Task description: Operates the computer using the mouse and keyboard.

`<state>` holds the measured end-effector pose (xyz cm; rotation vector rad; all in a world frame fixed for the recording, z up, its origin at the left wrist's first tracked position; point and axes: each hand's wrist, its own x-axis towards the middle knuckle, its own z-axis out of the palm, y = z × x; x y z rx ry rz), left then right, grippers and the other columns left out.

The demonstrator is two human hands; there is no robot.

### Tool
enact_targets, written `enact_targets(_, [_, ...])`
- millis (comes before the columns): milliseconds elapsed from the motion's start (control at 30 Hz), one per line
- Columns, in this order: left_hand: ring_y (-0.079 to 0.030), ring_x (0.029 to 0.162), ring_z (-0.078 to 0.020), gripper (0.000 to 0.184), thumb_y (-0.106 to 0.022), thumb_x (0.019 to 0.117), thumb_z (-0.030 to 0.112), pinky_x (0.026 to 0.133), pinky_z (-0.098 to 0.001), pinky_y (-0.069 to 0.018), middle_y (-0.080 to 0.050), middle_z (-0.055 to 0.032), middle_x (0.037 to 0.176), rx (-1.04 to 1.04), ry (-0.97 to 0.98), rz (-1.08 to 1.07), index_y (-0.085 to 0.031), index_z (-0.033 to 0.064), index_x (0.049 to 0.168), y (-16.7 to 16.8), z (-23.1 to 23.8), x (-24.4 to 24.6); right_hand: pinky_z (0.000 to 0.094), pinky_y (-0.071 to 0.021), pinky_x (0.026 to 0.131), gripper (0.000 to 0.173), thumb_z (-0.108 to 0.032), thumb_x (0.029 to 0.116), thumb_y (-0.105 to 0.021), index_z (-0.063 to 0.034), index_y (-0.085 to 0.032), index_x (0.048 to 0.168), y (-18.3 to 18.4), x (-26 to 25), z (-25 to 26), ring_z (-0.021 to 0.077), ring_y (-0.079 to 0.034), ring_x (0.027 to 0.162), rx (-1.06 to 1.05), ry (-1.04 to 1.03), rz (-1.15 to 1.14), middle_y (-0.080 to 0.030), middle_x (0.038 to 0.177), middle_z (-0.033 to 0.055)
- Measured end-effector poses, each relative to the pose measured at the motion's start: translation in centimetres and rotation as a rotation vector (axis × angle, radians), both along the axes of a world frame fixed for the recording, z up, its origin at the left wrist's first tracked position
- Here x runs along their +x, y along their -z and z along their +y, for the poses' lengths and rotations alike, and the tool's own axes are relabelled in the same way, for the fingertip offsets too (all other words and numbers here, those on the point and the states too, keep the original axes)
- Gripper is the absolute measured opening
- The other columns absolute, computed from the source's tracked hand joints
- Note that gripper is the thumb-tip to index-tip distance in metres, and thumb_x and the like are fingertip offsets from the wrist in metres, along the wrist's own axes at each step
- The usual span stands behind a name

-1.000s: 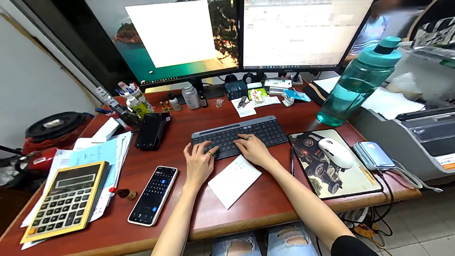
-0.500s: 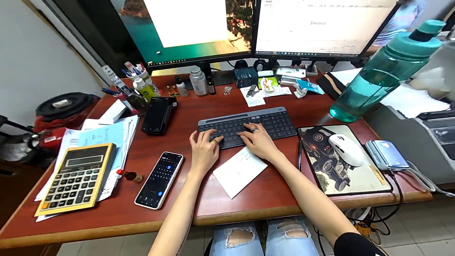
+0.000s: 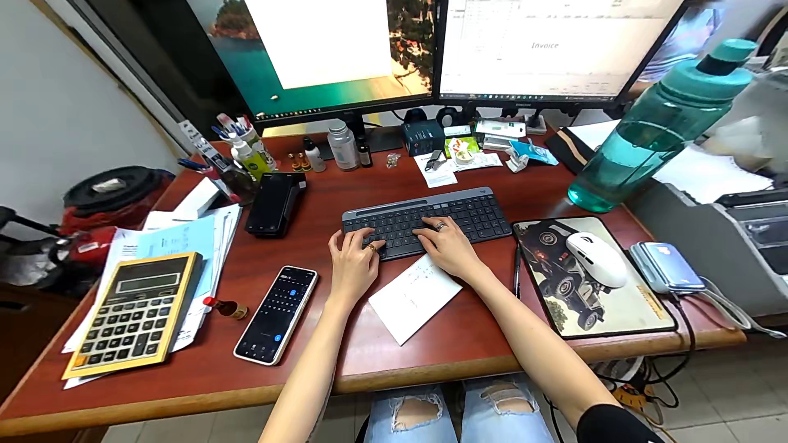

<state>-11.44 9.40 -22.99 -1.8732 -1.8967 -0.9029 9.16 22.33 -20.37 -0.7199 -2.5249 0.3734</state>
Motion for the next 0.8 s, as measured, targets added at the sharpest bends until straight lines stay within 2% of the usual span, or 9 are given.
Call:
enact_targets(167, [-0.060, 0.125, -0.0359, 0.029, -0.053, 0.0956, 0.011, 0.113, -0.0691, -0.0252, -0.068, -0.0133, 0.129, -0.009, -0.013, 0.017, -0.080, 0.0124, 0.105, 0.22, 0.05, -0.12, 0.0619, -0.0310, 0.118, 0.034, -0.026, 0.1063, -0.048, -0.0167, -0.073, 0.129, 0.84, -0.28, 0.39, 0.0378, -0.052, 0.137, 0.015, -0.021, -0.004, -0.062, 0.139, 0.0181])
enact_targets(300, [-0.063, 0.120, -0.0374, 0.031, -0.052, 0.0945, 0.011, 0.111, -0.0699, -0.0280, -0.070, -0.0142, 0.125, 0.002, -0.012, 0.026, -0.081, 0.0133, 0.105, 0.08, 0.19, 0.01, 0.0602, -0.0261, 0.121, 0.036, -0.028, 0.1079, -0.046, -0.0194, -0.071, 0.133, 0.38, -0.21, 0.35, 0.0364, -0.047, 0.142, -0.046, -0.017, -0.055, -0.059, 0.144, 0.0172])
enact_targets(467, [-0.066, 0.116, -0.0373, 0.031, -0.052, 0.0944, 0.010, 0.110, -0.0695, -0.0302, -0.071, -0.0145, 0.122, 0.020, -0.005, 0.021, -0.081, 0.0127, 0.104, 0.08, 0.14, -0.02, 0.0637, -0.0195, 0.122, 0.036, -0.030, 0.1080, -0.046, -0.0215, -0.072, 0.132, 0.17, -0.31, 0.20, 0.0375, -0.042, 0.146, -0.028, 0.001, -0.091, -0.056, 0.148, 0.0164])
enact_targets(567, [-0.067, 0.115, -0.0360, 0.030, -0.052, 0.0942, 0.011, 0.111, -0.0676, -0.0311, -0.072, -0.0140, 0.119, 0.032, -0.005, 0.013, -0.081, 0.0122, 0.102, 0.08, 0.14, -0.04, 0.0629, -0.0191, 0.122, 0.037, -0.030, 0.1087, -0.044, -0.0196, -0.071, 0.131, 0.08, -0.31, 0.15, 0.0361, -0.041, 0.147, -0.015, 0.003, -0.099, -0.055, 0.150, 0.0158])
enact_targets(700, [-0.068, 0.112, -0.0355, 0.030, -0.052, 0.0946, 0.011, 0.110, -0.0671, -0.0323, -0.073, -0.0141, 0.118, 0.033, -0.002, 0.009, -0.081, 0.0108, 0.103, -0.02, 0.10, -0.06, 0.0600, -0.0266, 0.121, 0.037, -0.022, 0.1086, -0.043, -0.0080, -0.071, 0.128, 0.20, -0.34, 0.20, 0.0337, -0.054, 0.137, 0.004, 0.004, -0.034, -0.066, 0.134, 0.0153])
enact_targets(800, [-0.069, 0.108, -0.0338, 0.029, -0.053, 0.0949, 0.011, 0.109, -0.0661, -0.0340, -0.073, -0.0136, 0.116, 0.052, 0.005, -0.004, -0.080, 0.0096, 0.104, 0.04, 0.15, -0.13, 0.0573, -0.0298, 0.121, 0.038, -0.019, 0.1089, -0.041, -0.0043, -0.068, 0.130, 0.08, -0.32, 0.29, 0.0331, -0.058, 0.132, -0.007, 0.008, -0.014, -0.068, 0.130, 0.0159])
